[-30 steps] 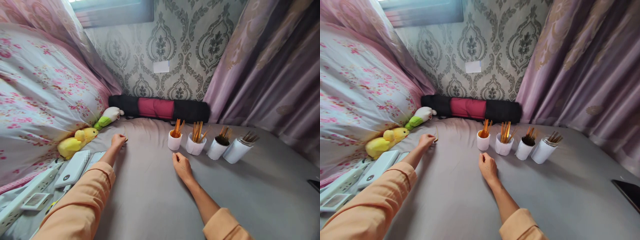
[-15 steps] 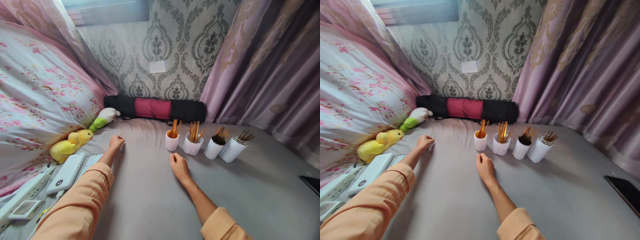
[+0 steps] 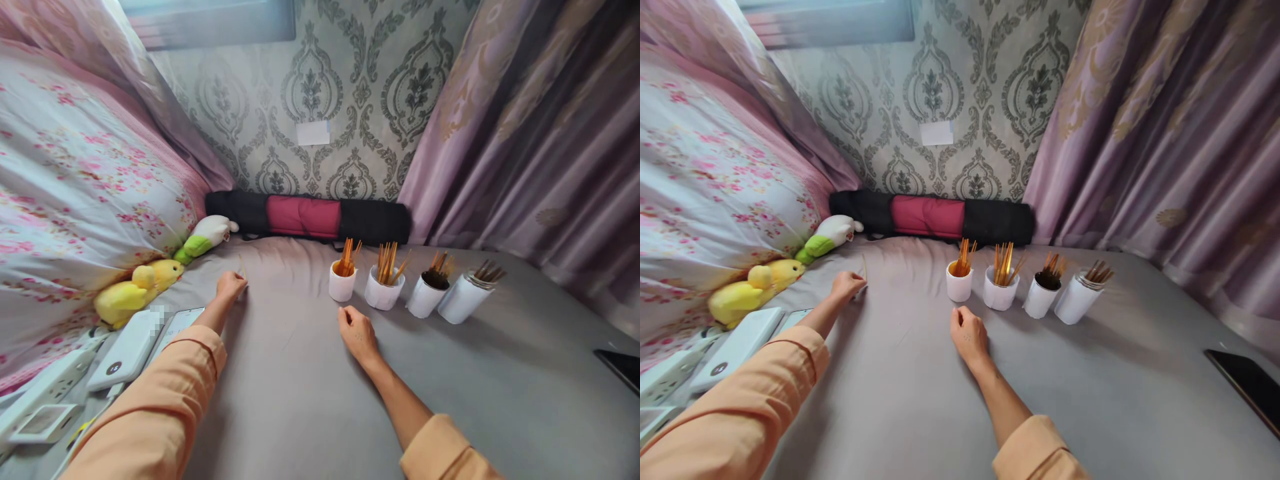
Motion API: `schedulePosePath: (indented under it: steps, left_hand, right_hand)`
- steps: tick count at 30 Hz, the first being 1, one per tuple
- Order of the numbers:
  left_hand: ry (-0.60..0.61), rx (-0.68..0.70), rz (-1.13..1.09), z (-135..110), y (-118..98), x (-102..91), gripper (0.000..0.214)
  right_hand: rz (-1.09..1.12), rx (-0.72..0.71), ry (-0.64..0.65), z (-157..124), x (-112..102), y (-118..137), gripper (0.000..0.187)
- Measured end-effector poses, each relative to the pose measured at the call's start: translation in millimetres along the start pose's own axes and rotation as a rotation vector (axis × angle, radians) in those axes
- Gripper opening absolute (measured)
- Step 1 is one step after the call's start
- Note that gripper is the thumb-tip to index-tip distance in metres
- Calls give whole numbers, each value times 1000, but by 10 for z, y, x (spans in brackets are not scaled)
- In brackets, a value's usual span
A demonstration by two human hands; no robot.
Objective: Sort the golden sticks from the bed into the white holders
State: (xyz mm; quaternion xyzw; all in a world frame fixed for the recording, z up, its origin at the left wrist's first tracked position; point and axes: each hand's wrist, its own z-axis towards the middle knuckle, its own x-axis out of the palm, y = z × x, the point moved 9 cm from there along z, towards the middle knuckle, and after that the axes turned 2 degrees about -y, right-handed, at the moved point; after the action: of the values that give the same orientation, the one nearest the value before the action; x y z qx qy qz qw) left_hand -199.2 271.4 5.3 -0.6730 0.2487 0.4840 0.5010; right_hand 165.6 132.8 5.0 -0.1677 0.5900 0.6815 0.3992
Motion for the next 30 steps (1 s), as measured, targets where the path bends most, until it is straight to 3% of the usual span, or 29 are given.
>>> schedulePosePath:
  steps: [30]
  left_hand:
    - [-25, 35, 45, 28, -3, 47, 17]
  right_hand:
    - [10, 5, 29, 2, -7, 23, 35]
